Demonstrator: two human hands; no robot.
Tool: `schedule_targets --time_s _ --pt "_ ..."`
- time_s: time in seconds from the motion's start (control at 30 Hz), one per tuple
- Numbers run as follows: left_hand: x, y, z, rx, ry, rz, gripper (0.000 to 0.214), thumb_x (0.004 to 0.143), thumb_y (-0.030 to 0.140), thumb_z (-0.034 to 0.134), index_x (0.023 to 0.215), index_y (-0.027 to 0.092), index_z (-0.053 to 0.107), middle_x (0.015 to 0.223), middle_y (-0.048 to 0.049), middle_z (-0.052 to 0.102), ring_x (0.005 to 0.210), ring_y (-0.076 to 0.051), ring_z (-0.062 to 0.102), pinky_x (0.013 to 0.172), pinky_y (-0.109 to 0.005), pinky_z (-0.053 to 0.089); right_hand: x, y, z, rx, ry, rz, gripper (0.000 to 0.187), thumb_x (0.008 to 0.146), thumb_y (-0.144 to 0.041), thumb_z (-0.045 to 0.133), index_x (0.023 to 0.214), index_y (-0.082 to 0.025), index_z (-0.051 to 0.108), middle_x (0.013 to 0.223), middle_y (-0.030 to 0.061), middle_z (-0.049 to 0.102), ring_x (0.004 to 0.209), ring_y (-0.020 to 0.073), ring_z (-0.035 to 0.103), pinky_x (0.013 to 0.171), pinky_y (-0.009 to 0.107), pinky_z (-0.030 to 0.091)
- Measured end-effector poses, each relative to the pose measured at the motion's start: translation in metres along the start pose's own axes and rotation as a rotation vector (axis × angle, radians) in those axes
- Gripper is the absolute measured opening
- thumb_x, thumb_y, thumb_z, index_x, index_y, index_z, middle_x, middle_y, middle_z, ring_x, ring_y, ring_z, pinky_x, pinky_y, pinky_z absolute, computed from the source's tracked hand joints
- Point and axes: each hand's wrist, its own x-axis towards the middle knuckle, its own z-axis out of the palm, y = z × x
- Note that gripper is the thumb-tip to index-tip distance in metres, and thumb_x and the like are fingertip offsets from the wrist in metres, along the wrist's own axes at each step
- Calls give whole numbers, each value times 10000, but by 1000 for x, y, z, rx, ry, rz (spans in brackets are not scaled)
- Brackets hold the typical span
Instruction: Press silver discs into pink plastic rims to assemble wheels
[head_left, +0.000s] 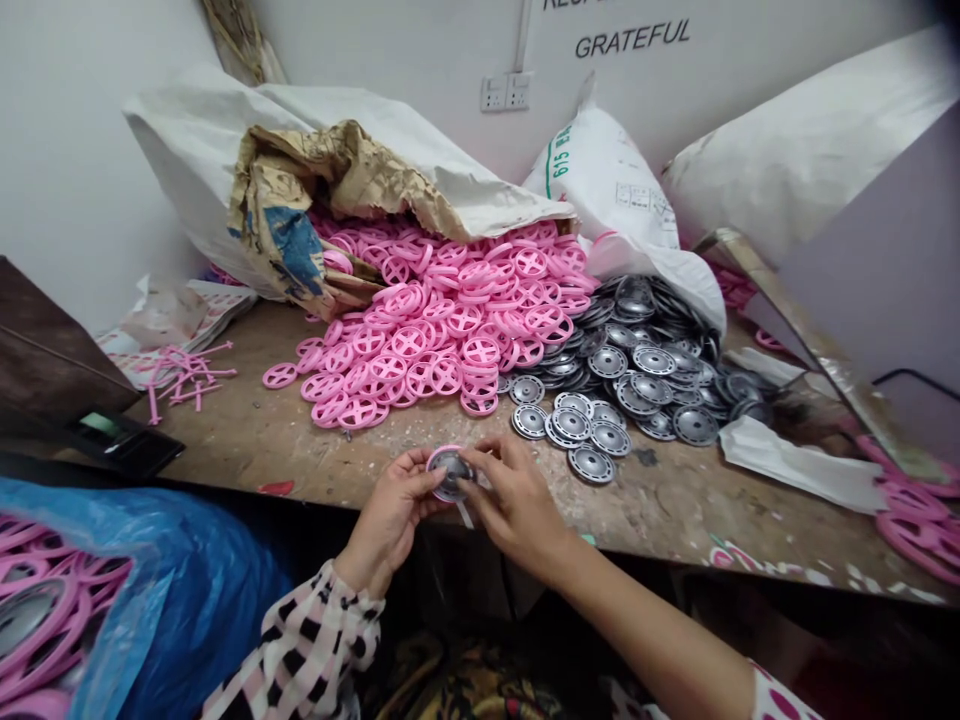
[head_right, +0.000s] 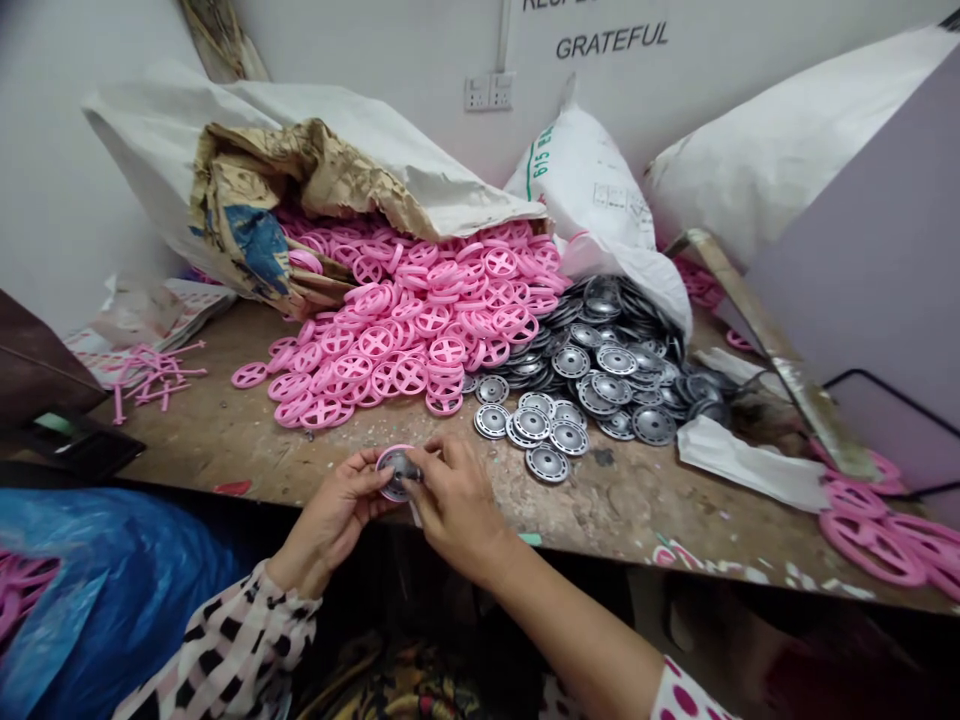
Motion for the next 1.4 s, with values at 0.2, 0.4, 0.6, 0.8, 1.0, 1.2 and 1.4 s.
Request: schedule_targets --time_s 0.2,0.4,0.6,0.8,1.0,1.2,1.4 --pt "-10 4 14 115 -34 84 373 574 209 822 847 148 575 716 10 674 609 -103 615 579 -198 500 17 -2 -14 297 -242 188 204 901 -299 538 1044 -200 644 939 52 680 866 190 610 764 301 462" --pt "-11 -2 14 187 -10 87 346 566 248 799 800 158 559 647 20 638 563 -116 585 543 -223 478 7 0 -2 377 -179 357 115 845 -254 562 875 -178 643 822 23 676 771 162 602 674 251 447" --pt "-20 -16 -5 495 -143 -17 216 575 181 720 754 160 601 607 34 586 551 -105 521 545 -209 389 28 38 -9 138 -333 306 256 932 -332 453 970 -171 649 894 40 664 817 175 605 723 279 456" --pt "-34 -41 -12 1121 -303 208 299 695 104 572 919 234 721 863 -32 715 807 -212 623 722 -281 413 63 52 5 -629 -329 294 273 924 -197 421 1088 -172 638 1033 139 593 854 240 608 676 310 422" --pt "-32 -38 -16 974 -304 105 278 716 186 651 981 217 728 931 -71 724 902 -246 647 849 -346 456 47 59 5 -616 -389 36 269 946 -164 382 980 -167 650 983 106 590 805 203 561 651 287 382" --pt "-16 -25 4 265 -49 -138 461 720 311 731 1143 168 620 898 -68 707 728 -159 665 677 -274 524 -2 47 -13 -484 -204 -278 287 962 -169 382 913 -155 664 855 82 596 718 164 515 639 271 388" --pt "-7 -15 25 8 -37 -89 302 682 211 769 951 129 660 847 -59 718 724 -144 677 683 -251 550 -26 34 -17 -342 -72 -465 223 949 -162 438 986 -156 658 886 86 637 777 171 551 683 273 459"
